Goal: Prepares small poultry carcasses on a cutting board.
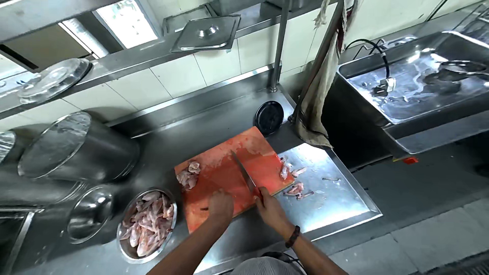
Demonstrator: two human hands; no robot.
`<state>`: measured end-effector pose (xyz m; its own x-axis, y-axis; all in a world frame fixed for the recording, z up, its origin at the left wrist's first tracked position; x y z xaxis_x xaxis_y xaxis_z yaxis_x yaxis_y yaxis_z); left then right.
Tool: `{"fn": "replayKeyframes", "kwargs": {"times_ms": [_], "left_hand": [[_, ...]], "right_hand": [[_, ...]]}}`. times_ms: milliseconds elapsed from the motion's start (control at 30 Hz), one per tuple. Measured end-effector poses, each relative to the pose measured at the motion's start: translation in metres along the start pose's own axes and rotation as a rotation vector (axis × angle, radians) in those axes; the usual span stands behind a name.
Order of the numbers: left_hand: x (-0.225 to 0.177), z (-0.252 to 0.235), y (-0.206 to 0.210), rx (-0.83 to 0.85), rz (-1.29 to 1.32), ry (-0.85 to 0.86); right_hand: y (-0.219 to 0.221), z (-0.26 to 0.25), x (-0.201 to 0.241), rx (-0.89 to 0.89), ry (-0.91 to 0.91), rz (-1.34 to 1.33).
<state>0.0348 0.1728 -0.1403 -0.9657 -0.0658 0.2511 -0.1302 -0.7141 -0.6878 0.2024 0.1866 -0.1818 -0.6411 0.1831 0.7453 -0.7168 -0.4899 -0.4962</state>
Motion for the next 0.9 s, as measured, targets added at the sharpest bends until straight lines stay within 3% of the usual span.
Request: {"fn": "replayKeyframes", "kwargs": {"times_ms": [100, 267, 400, 433, 633, 900], "left_hand": [[-0.016, -0.024, -0.006, -0.063, 0.014, 0.098], [0.007, -0.035, 0.008, -0.232, 0.22, 0.222], [0.023, -0.024, 0.028, -0.589, 0.421, 0.196], [0.024, -0.022, 0.031, -0.611, 0.444, 0.19], [0.02, -0.024, 0.03, -0.433, 0.357, 0.134], [0.024, -0.027, 0.029, -0.449, 0.419, 0.096]], "right_hand": [[-0.007, 0.002, -0.005, -0.005, 0.015, 0.005], [-0.001, 0.008, -0.005, -0.006, -0.026, 0.058], [0.017, 0.021, 0.008, 0.101, -0.039, 0.17], [0.021, 0.025, 0.01, 0.137, -0.024, 0.181], [0.029, 0.035, 0.012, 0.146, 0.018, 0.242], [0.018, 0.078, 0.015, 0.264, 0.053, 0.311]]}}
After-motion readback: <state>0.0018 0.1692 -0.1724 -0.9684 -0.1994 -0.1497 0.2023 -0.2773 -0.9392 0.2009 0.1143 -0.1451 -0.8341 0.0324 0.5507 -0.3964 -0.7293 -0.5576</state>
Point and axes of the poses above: each hand's wrist, its own z-axis away from the middle knuckle, its own y-axis out of the palm, x = y × z, the point moved 10 cm from there along -z, towards the middle knuckle, and after that the axes turned 4 degrees about -z, right-handed, at the moved point
